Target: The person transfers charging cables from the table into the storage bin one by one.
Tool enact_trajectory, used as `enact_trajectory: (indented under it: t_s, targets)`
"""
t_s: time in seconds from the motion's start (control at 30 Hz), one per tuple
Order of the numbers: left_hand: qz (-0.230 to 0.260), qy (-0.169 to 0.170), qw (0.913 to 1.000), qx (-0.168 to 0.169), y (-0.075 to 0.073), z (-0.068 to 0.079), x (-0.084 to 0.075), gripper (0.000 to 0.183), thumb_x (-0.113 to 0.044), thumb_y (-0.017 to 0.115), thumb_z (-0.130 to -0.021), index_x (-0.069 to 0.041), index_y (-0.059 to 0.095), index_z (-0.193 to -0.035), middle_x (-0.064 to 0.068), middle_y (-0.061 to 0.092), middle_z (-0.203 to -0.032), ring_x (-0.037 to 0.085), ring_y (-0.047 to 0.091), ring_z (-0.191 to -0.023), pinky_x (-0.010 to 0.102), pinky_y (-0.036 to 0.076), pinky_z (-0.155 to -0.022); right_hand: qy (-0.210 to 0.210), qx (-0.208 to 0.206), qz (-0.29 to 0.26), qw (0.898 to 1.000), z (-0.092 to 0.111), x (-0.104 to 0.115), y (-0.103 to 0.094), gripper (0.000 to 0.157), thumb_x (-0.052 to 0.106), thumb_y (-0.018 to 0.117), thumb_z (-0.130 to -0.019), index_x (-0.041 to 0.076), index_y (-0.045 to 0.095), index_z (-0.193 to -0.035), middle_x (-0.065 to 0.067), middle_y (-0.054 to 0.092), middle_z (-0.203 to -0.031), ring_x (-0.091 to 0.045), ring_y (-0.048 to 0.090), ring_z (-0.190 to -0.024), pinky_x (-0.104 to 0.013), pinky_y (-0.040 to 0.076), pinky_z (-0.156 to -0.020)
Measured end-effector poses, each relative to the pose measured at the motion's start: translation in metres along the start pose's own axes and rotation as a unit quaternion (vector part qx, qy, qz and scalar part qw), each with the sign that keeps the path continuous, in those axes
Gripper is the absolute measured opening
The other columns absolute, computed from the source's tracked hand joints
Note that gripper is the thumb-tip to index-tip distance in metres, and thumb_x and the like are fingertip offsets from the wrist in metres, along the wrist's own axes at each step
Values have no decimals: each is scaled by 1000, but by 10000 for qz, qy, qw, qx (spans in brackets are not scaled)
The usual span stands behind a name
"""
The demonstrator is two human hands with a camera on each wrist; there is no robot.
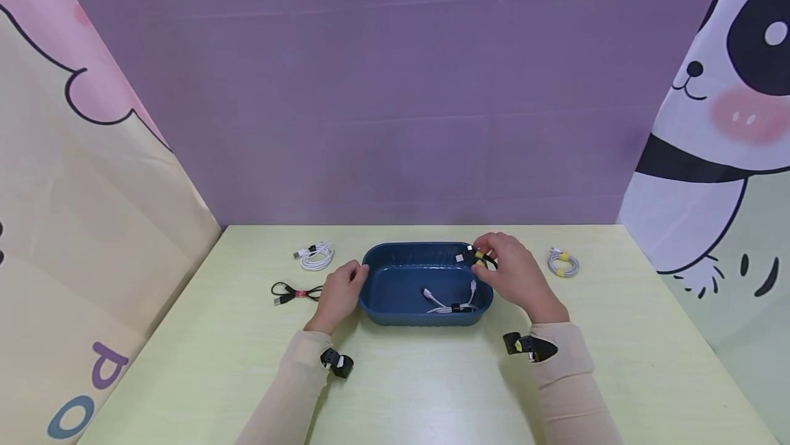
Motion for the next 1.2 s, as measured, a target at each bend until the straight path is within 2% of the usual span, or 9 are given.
enact_trajectory:
  t_s: [1.2]
  targets:
    - [8, -18, 10000, -45, 0, 0, 1, 34, -31, 51, -107, -12, 51, -78, -1, 42, -66, 18, 45, -58, 28, 29, -54, -258, 34, 71, 9996, -2, 5, 11, 39, 14, 77, -91, 2, 63, -125, -12, 67, -111, -28, 58, -100, -43, 53, -84]
Point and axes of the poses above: each hand's wrist, its own z-axis away from the middle knuckle, its own y-axis out of the palm, x = y × z, the point moved 5 cm from there along -z, towards the middle knuckle
